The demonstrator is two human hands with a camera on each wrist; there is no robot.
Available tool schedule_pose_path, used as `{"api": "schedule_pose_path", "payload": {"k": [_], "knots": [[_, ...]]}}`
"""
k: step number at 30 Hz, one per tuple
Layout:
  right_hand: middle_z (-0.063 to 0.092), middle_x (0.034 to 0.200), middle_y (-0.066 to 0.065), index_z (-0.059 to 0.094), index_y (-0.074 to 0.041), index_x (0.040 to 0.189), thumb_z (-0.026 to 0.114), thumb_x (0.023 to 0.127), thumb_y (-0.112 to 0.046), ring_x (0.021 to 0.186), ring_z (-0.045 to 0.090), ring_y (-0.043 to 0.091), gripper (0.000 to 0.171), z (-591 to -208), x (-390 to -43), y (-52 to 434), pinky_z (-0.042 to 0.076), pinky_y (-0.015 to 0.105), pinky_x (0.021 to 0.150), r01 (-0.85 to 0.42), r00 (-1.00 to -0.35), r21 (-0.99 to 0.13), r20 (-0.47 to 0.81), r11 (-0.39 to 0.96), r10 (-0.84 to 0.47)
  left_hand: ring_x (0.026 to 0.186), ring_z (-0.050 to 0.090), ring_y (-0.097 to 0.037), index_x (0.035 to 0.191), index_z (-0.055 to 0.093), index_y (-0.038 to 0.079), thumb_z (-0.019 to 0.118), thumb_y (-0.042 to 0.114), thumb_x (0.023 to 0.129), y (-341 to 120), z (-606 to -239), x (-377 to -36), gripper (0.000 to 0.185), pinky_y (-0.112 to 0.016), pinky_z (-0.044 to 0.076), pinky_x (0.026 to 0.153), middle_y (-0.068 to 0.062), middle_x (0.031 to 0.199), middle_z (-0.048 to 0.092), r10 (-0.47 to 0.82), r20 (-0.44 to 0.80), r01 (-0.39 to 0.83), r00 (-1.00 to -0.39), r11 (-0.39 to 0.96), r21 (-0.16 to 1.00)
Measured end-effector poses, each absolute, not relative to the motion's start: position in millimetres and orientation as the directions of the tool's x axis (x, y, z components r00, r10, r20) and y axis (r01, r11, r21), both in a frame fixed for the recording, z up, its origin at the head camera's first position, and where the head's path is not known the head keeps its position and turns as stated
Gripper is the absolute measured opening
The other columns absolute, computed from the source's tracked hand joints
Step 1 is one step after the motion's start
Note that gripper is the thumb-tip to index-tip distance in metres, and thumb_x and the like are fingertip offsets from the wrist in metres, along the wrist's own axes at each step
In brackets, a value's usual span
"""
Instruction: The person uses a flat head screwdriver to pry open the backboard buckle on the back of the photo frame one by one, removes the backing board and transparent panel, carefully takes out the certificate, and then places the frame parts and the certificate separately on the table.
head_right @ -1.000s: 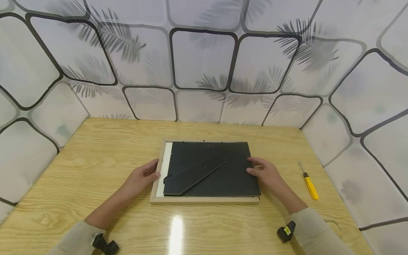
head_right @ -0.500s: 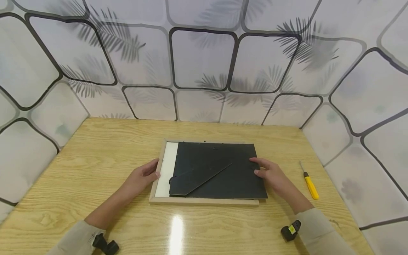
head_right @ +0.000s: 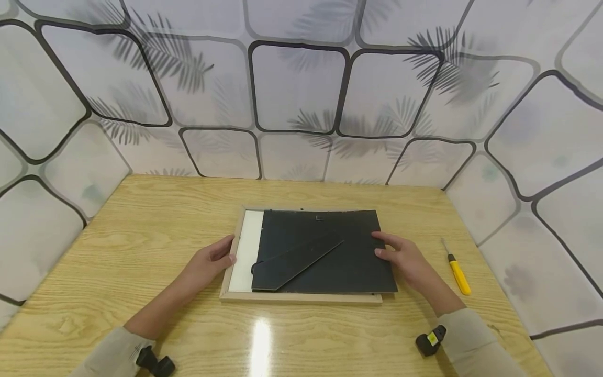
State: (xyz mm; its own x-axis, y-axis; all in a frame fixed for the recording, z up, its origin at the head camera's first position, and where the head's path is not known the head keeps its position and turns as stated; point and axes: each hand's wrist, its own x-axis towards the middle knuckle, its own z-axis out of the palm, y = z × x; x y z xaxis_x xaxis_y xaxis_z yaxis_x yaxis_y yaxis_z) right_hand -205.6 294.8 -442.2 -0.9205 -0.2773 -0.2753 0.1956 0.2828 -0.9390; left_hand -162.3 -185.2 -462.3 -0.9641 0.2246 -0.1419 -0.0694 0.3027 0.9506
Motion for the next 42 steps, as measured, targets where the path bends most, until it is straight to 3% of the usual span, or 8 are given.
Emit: {"api": "schedule_pose_path", "payload": {"k": [11,23,28,37,39,42], "knots": [[-0.006,0.168,0.023,0.018,-0.002,0.16,0.059,0.103,-0.015,0.106,0.065,-0.003,0.071,-439,-201,299,0.058,0.02,0.088,0.234,-0.92,-0.959,-0.271,0.158,-0.282,0.152,0.028,-0.029,0.16,0.028,0.008,0.056,0.022,0.105,-185,-463,-163,0.063,-0.043,0.035,0.118,-0.015,0.164,0.029,0.225,-0.139,-0.069,-0.964,0.294,0.953],[-0.013,0.168,0.017,0.016,-0.01,0.162,0.055,0.105,-0.015,0.111,0.062,-0.007,0.069,-438,-188,315,0.057,0.019,0.091,0.245,-0.937,-0.969,-0.242,0.02,-0.252,0.152,0.025,-0.03,0.16,0.026,0.006,0.055,0.021,0.105,-186,-465,-163,0.064,-0.042,0.033,0.119,-0.015,0.165,0.026,0.244,-0.139,-0.07,-0.96,0.271,0.96],[-0.016,0.169,0.005,0.02,-0.015,0.161,0.053,0.105,-0.012,0.114,0.059,-0.01,0.065,-433,-177,321,0.054,0.015,0.093,0.222,-0.958,-0.967,-0.193,-0.125,-0.213,0.153,0.024,-0.03,0.16,0.024,0.005,0.055,0.021,0.106,-187,-464,-163,0.064,-0.043,0.033,0.119,-0.015,0.165,0.024,0.254,-0.143,-0.076,-0.957,0.257,0.964],[-0.022,0.165,-0.012,0.031,-0.02,0.156,0.047,0.104,0.003,0.112,0.064,0.0,0.059,-432,-157,329,0.056,0.016,0.088,0.115,-0.993,-0.872,-0.091,-0.475,-0.074,0.152,0.024,-0.03,0.16,0.025,0.006,0.055,0.023,0.106,-188,-467,-164,0.064,-0.042,0.032,0.119,-0.015,0.166,0.024,0.259,-0.136,-0.064,-0.956,0.267,0.962],[-0.019,0.165,-0.015,0.028,-0.021,0.156,0.048,0.103,0.004,0.122,0.058,-0.001,0.062,-431,-154,329,0.054,0.014,0.089,0.104,-0.994,-0.856,-0.105,-0.506,-0.025,0.152,0.025,-0.03,0.16,0.024,0.006,0.054,0.024,0.106,-189,-467,-164,0.065,-0.043,0.033,0.119,-0.015,0.165,0.025,0.262,-0.132,-0.056,-0.956,0.279,0.959],[-0.014,0.166,-0.016,0.026,-0.023,0.157,0.048,0.102,0.005,0.145,0.029,-0.003,0.066,-430,-148,329,0.051,0.01,0.091,0.091,-0.99,-0.823,-0.138,-0.561,0.042,0.152,0.026,-0.03,0.16,0.024,0.007,0.054,0.024,0.106,-189,-467,-163,0.065,-0.042,0.034,0.118,-0.014,0.165,0.026,0.255,-0.133,-0.055,-0.958,0.29,0.955]]}}
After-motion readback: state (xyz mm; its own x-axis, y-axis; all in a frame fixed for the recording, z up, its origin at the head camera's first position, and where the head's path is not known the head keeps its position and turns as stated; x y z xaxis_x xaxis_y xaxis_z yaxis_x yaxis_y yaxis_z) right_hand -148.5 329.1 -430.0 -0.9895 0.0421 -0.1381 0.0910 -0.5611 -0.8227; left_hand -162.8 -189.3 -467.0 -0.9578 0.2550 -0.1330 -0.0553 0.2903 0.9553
